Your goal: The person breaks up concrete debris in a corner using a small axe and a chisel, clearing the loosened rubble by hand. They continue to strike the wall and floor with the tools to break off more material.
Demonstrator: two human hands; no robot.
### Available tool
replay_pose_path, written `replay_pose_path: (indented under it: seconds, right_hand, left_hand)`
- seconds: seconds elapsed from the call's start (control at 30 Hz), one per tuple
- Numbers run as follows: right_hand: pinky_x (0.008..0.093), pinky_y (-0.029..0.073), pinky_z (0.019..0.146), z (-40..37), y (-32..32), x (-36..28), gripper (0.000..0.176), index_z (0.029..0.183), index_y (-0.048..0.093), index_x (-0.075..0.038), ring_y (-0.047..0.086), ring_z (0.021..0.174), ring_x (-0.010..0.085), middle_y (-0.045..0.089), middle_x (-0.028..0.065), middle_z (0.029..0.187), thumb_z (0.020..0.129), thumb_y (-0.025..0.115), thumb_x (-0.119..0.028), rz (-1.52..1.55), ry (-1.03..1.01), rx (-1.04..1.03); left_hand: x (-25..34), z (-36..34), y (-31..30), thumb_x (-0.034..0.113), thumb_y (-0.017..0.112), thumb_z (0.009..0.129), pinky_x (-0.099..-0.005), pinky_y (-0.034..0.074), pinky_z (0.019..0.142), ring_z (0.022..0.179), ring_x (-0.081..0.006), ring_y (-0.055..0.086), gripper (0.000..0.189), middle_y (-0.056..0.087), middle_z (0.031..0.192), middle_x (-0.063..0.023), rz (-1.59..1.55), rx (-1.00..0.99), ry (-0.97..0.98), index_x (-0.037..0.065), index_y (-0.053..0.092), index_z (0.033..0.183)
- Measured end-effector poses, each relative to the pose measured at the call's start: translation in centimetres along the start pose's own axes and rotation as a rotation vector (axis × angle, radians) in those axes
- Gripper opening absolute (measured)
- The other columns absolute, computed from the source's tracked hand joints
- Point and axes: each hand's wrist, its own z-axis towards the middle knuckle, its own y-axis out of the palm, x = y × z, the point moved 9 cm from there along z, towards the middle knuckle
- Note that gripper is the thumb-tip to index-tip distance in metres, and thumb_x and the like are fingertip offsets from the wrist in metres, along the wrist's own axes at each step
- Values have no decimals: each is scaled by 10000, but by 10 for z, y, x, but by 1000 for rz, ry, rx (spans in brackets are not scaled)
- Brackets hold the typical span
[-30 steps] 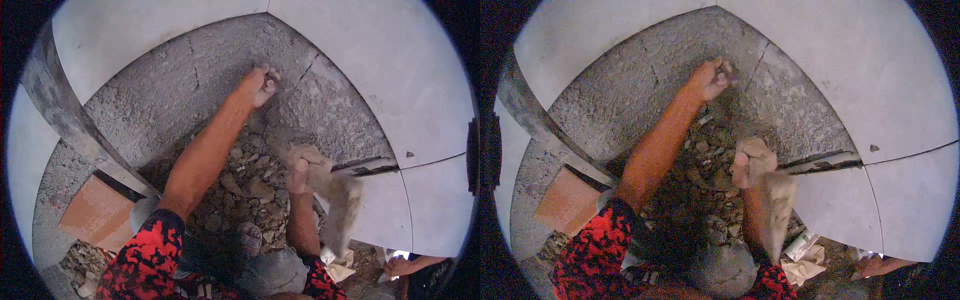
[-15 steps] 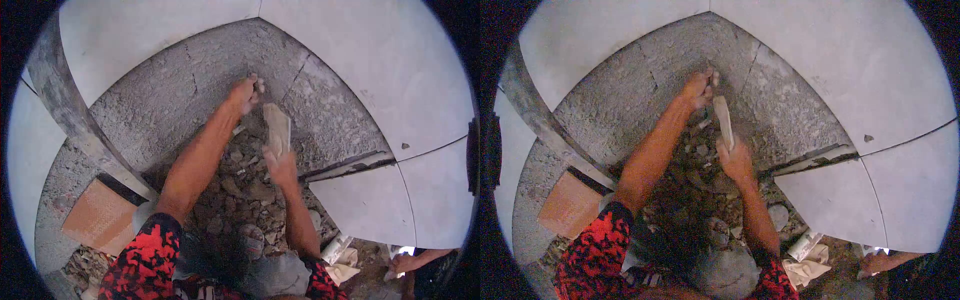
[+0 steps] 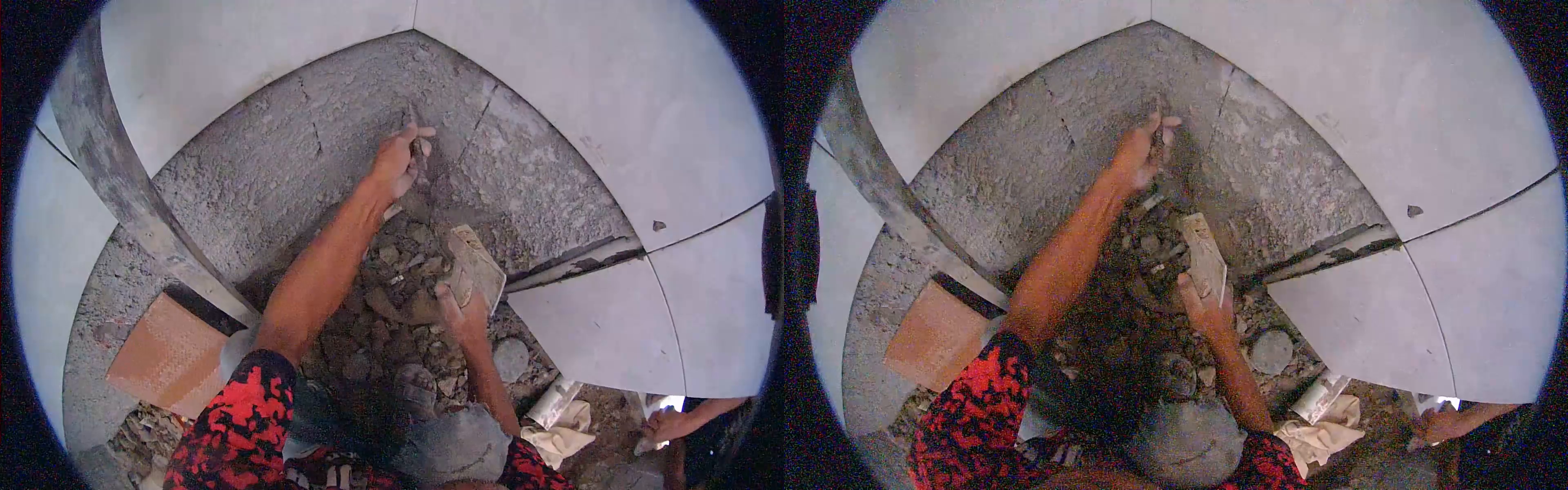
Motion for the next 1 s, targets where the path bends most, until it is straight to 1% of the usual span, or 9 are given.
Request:
replay_pose_path:
  seconds: [0.13,0.2,0.33,0.53,0.63,0.73,0.8,0.9,1.0]
  right_hand:
    - [395,391,721,0,-2,18,449,971,494,0,489,816,385,528,202,871,735,507,-381,-197,-51,99]
    - [396,410,662,-6,-1,-9,445,970,484,2,518,768,353,536,200,836,725,526,-366,-112,-366,106]
    - [401,412,635,4,-6,-10,399,942,495,-7,532,743,326,539,205,796,720,542,-335,-66,-135,160]
    - [368,426,619,21,-7,-41,313,832,502,-14,543,675,340,553,177,712,705,568,-293,-158,-157,56]
    - [321,419,666,19,-3,-61,405,968,479,13,552,744,276,548,177,815,734,508,-316,-233,-374,67]
    - [337,430,585,42,-7,-41,330,890,503,-10,555,647,296,538,182,719,731,507,-299,387,-483,217]
    - [367,418,578,91,-3,-58,283,823,501,-19,551,644,291,522,171,660,734,501,-288,-444,-267,182]
    - [389,430,557,77,-10,-76,298,860,445,-14,540,623,320,539,187,691,732,490,-279,-456,-301,164]
    - [392,434,551,55,-13,-70,306,838,445,-3,536,637,348,543,204,708,710,520,-271,21,-493,77]
  left_hand:
    - [-6,7,-2,274,298,858,-221,335,414,450,-82,366,342,446,566,10,-186,-72,-9,14,503,942]
    - [-9,7,-1,271,295,859,-219,335,414,450,-81,367,342,446,567,11,-263,-78,-9,8,489,960]
    - [-5,6,5,282,315,852,-213,342,379,431,-93,384,342,443,564,25,-382,-80,10,24,451,1030]
    - [-6,15,2,286,336,845,-228,373,430,449,-112,409,309,457,584,25,-289,-125,0,37,469,970]
    - [-7,17,5,289,352,840,-229,380,453,479,-113,424,277,462,594,26,-422,-237,-26,48,478,892]
    - [-7,28,-3,272,372,836,-229,382,451,507,-119,437,236,466,613,11,-435,-80,-29,59,474,847]
    - [-6,28,0,254,376,835,-234,386,456,510,-122,437,217,467,619,1,-426,-29,-64,60,473,838]
    - [8,35,5,221,379,834,-246,393,463,516,-125,432,185,470,626,-16,-407,-46,-56,63,473,814]
    - [-2,37,1,203,368,836,-257,391,461,517,-122,420,180,470,626,-18,-496,-33,-81,66,474,789]
